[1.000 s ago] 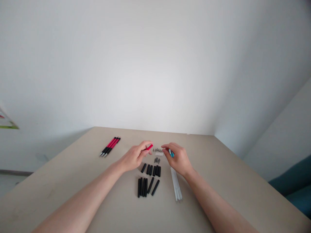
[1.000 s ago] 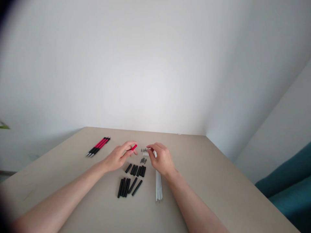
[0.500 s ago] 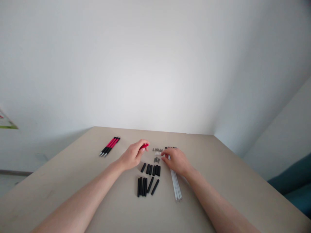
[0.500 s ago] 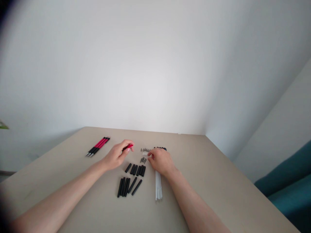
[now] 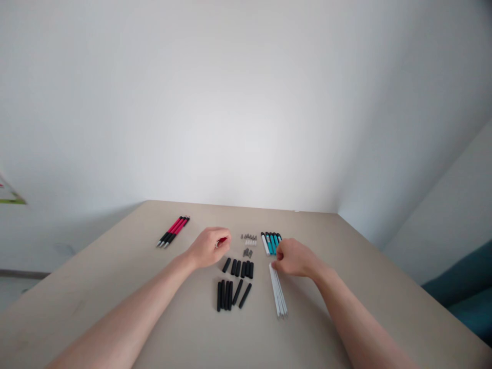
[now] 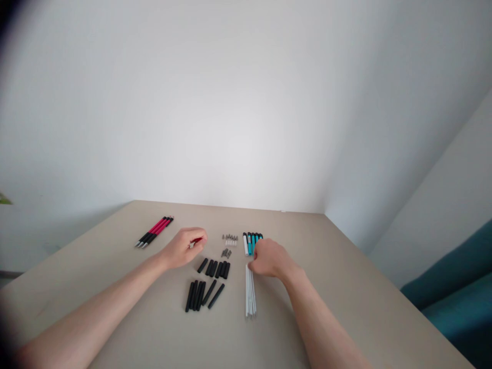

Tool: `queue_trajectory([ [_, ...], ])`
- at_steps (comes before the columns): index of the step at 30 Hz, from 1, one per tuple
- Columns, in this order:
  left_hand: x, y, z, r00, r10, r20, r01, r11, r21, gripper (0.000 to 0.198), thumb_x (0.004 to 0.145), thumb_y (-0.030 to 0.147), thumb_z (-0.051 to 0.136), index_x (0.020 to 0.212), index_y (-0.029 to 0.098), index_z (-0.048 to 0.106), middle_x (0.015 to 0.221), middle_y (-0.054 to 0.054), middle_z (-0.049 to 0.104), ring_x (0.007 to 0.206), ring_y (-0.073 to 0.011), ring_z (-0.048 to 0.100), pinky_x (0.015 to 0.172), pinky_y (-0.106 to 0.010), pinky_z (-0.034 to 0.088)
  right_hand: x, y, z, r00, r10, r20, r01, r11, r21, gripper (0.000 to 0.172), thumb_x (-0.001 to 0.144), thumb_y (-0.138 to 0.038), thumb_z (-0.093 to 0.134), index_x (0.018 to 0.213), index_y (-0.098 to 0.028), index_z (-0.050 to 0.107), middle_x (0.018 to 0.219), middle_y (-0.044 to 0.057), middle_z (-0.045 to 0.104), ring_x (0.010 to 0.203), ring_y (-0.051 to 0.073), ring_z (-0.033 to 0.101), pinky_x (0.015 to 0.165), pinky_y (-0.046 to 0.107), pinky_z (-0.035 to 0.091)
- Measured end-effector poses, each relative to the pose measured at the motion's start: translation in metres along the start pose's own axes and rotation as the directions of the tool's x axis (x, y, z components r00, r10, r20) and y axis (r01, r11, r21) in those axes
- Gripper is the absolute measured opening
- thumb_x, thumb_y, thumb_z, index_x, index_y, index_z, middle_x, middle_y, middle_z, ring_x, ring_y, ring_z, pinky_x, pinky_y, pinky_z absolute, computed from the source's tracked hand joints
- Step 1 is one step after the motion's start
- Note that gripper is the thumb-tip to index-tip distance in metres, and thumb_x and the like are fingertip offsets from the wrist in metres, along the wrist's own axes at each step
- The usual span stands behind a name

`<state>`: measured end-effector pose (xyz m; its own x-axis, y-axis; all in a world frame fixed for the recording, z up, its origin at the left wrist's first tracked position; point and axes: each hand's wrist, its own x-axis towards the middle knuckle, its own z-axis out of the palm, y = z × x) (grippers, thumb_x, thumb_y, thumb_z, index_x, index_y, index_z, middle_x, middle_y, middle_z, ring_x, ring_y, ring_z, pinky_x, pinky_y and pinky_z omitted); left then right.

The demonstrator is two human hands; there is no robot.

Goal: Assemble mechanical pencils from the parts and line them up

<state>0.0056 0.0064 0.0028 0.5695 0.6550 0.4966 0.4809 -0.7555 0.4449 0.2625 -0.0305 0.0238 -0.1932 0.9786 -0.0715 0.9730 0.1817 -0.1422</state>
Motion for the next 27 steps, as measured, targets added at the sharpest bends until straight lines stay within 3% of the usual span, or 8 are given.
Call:
queue_trajectory([
  [6, 0.0003, 0.002, -0.0014, 1.0, -0.013, 0.01, 0.013, 1.0, -0.009, 0.017, 0.078, 0.012, 0.042, 0.061, 0.016, 0.047, 0.057, 0.004, 0.043, 0.055, -0.0089, 0.039, 0.055, -0.021, 0.03, -0.0004, -0.0074, 0.0045, 1.0, 0.003, 0.024, -0.003, 1.0, 0.004, 0.019, 0.065, -0.032, 0.061, 0.056, -0.016, 0.067, 0.059, 0.009, 0.065, 0.054, 0.018, 0.058, 0.044, 0.025, 0.026],
  [16, -0.0003, -0.0001, -0.001, 1.0, -0.009, 0.008, 0.009, 1.0, 0.001, 0.018, 0.077, 0.013, 0.043, 0.061, 0.016, 0.049, 0.057, 0.003, 0.045, 0.056, -0.0095, 0.039, 0.055, -0.021, 0.031, 0.0008, -0.0047, 0.0076, 0.999, -0.014, 0.029, 0.014, 0.999, 0.031, 0.013, 0.062, -0.019, 0.056, 0.055, -0.014, 0.066, 0.06, 0.01, 0.066, 0.052, 0.017, 0.056, 0.043, 0.024, 0.026],
  [21, 0.0003, 0.0017, -0.0016, 1.0, 0.006, 0.018, -0.006, 1.0, 0.004, 0.019, 0.081, 0.015, 0.042, 0.064, 0.016, 0.051, 0.059, 0.003, 0.048, 0.056, -0.0095, 0.042, 0.056, -0.021, 0.033, 0.0024, -0.004, 0.0064, 1.0, -0.027, 0.012, 0.026, 0.996, 0.087, 0.014, 0.06, -0.015, 0.052, 0.047, -0.014, 0.059, 0.05, 0.005, 0.057, 0.048, 0.013, 0.048, 0.043, 0.024, 0.023],
  [27, 0.0013, 0.0093, -0.0031, 0.999, 0.017, 0.05, -0.014, 0.999, -0.048, 0.021, 0.087, 0.018, 0.04, 0.082, 0.017, 0.061, 0.075, -0.001, 0.062, 0.063, -0.0102, 0.052, 0.06, -0.02, 0.039, 0.0045, -0.0049, 0.0075, 0.998, -0.058, -0.009, 0.059, 0.983, 0.172, 0.019, 0.061, -0.016, 0.053, 0.043, -0.015, 0.05, 0.043, -0.001, 0.045, 0.045, 0.01, 0.039, 0.044, 0.024, 0.021],
])
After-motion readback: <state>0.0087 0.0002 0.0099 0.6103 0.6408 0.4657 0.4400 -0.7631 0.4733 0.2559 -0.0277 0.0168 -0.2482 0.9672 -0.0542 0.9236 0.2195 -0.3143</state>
